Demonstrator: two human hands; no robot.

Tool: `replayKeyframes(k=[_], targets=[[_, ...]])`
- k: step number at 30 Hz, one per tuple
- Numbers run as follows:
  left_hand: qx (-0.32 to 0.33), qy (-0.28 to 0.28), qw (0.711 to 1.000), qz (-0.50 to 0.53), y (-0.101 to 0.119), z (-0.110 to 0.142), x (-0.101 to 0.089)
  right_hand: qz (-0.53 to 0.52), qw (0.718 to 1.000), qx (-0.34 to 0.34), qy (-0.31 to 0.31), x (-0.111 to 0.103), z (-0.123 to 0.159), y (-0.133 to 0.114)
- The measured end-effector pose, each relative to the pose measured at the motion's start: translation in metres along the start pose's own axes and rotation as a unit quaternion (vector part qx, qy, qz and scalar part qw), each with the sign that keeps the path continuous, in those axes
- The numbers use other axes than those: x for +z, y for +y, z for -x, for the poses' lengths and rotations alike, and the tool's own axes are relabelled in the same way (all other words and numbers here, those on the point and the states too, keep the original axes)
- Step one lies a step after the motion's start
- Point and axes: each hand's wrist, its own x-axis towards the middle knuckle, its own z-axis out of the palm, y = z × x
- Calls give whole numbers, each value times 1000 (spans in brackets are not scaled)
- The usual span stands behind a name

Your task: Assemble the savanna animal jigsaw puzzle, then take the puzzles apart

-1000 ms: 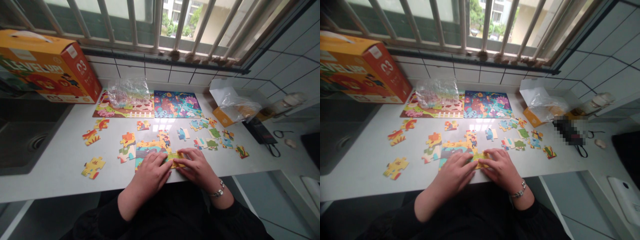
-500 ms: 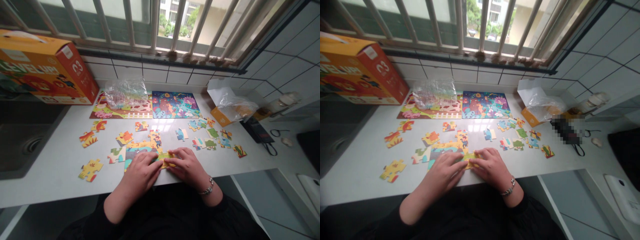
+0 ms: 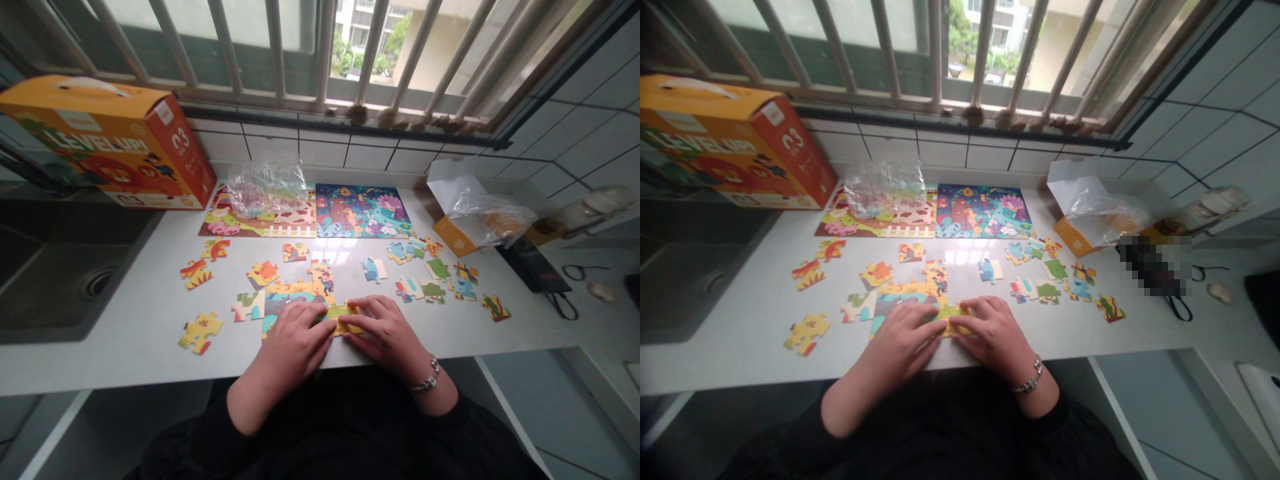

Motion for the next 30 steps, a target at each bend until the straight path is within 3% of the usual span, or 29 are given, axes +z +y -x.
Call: replayKeyframes(k=[6, 9, 13, 16, 19, 22, 27, 28, 30], targets=[[-19, -24, 997, 73, -1, 3, -11, -11, 1000, 5, -11, -1, -1, -1], [-53, -35, 995, 83, -16, 3, -26, -14, 1000, 4, -7, -2, -2, -1], [-197, -15, 978, -74, -68, -2, -53, -14, 1000, 0, -7, -2, -3, -1], [-323, -28, 926, -196, -117, -4, -75, -16, 1000, -1, -6, -2, -3, -1], [-404, -23, 884, -233, -154, -7, -93, -17, 1000, -3, -3, -2, -3, -1], [-407, -30, 883, -230, -169, -16, -99, -15, 1000, -2, 2, -2, -3, -1], [-251, -62, 950, -173, -156, -47, -87, -12, 1000, -1, 9, 0, -1, 2], [-242, -64, 954, -167, -152, -53, -86, -14, 1000, -1, 10, 1, -1, 2], [-289, -40, 938, -185, -146, -59, -86, -17, 1000, 0, 11, 1, -1, 2]])
